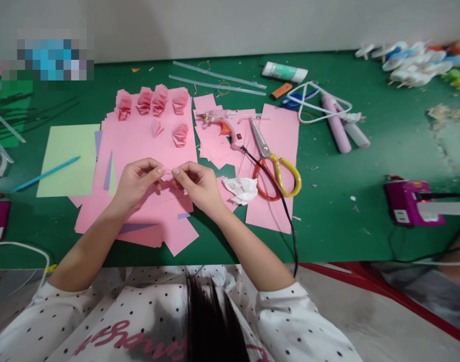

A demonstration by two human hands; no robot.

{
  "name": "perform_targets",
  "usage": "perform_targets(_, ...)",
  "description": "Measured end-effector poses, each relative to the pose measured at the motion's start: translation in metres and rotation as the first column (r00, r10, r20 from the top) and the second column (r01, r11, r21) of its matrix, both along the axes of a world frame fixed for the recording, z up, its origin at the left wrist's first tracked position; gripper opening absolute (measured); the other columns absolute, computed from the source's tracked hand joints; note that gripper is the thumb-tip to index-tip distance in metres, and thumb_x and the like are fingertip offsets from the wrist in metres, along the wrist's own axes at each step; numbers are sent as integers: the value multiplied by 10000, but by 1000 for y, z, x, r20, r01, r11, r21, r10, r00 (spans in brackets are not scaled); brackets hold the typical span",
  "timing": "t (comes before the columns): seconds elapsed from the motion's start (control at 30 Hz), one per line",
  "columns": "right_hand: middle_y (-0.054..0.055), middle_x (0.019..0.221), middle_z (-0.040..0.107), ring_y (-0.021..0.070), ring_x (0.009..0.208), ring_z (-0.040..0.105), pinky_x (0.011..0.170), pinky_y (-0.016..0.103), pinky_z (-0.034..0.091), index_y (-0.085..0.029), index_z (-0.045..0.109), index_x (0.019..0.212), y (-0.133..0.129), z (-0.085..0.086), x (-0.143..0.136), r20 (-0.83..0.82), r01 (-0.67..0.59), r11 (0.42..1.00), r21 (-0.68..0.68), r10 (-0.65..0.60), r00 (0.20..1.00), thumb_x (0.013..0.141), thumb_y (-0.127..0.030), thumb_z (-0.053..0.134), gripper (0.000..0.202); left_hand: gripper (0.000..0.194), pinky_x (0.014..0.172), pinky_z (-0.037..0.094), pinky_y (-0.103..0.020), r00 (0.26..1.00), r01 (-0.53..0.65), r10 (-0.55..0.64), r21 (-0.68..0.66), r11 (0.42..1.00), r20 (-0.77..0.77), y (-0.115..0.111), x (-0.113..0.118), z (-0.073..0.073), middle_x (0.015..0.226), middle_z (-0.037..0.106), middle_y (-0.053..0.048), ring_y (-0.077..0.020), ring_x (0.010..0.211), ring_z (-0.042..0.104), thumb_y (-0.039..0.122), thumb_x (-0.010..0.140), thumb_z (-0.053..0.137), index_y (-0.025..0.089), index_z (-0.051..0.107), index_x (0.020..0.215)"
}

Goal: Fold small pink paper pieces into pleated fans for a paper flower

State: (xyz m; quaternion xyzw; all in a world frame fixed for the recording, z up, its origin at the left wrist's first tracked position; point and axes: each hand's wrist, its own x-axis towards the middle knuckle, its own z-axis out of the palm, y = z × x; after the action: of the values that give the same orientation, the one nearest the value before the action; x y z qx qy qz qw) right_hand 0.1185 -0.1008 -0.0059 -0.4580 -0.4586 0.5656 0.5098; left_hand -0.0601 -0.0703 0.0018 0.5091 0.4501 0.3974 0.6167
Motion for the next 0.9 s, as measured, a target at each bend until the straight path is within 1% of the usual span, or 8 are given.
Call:
perform_targets(0.13,-21,629,642,103,539,568,552,260,472,-197,647,734,-1,-1,0,62,19,999,40,-21,998,869,-620,747,455,329,452,484,-187,1000,11,-11,-17,1000,11,-1,-1,3,638,620,11,-83,525,584,446,798,865,161,701,781)
perform_targets(0.27,-23,623,633,105,540,566,556,263,471,-201,638,731,-1,-2,-1,67,23,998,55,-27,997,877,-625,736,459,343,448,471,-189,1000,-6,6,-9,1000,18,-2,1,4,626,609,15,-82,516,573,449,782,875,161,690,761)
perform_targets(0.47,-21,638,632,116,553,576,545,268,481,-193,691,816,-3,-5,-1,87,-28,999,24,26,996,869,-631,738,443,327,454,465,-191,1000,-23,23,41,999,-5,-4,4,1,646,624,17,-76,502,573,436,787,871,163,692,761)
perform_targets(0.57,-28,607,611,115,547,564,553,269,482,-192,678,789,-3,-3,-1,89,-43,999,12,42,995,875,-629,729,448,343,450,464,-189,999,-30,30,25,999,-14,-5,6,1,637,607,23,-78,499,579,444,787,867,162,676,746)
perform_targets(0.63,-33,602,596,112,543,553,551,267,478,-194,664,765,-3,-1,0,74,-56,998,5,56,996,860,-630,743,454,354,465,481,-191,1000,-13,13,4,1000,-3,-6,7,3,649,600,26,-79,508,593,452,793,858,161,663,740)
perform_targets(0.77,-40,612,580,108,546,544,543,264,473,-196,656,745,-2,2,0,52,-67,998,-8,68,996,806,-645,789,472,354,524,509,-195,997,72,-72,0,997,17,-7,6,9,688,612,19,-76,548,612,444,808,851,155,656,745)
perform_targets(0.83,-35,617,595,108,547,548,541,263,474,-198,653,745,-1,2,0,47,-66,998,-8,67,997,812,-664,776,486,345,534,506,-200,996,86,-86,22,996,11,-7,5,9,698,624,13,-75,554,609,435,817,851,154,661,756)
perform_targets(0.9,-25,617,612,110,544,559,535,262,474,-203,627,718,-1,2,0,41,-50,999,-1,50,998,844,-691,727,514,338,528,498,-210,997,73,-74,34,997,13,-7,4,8,689,629,11,-83,550,607,433,817,855,157,666,771)
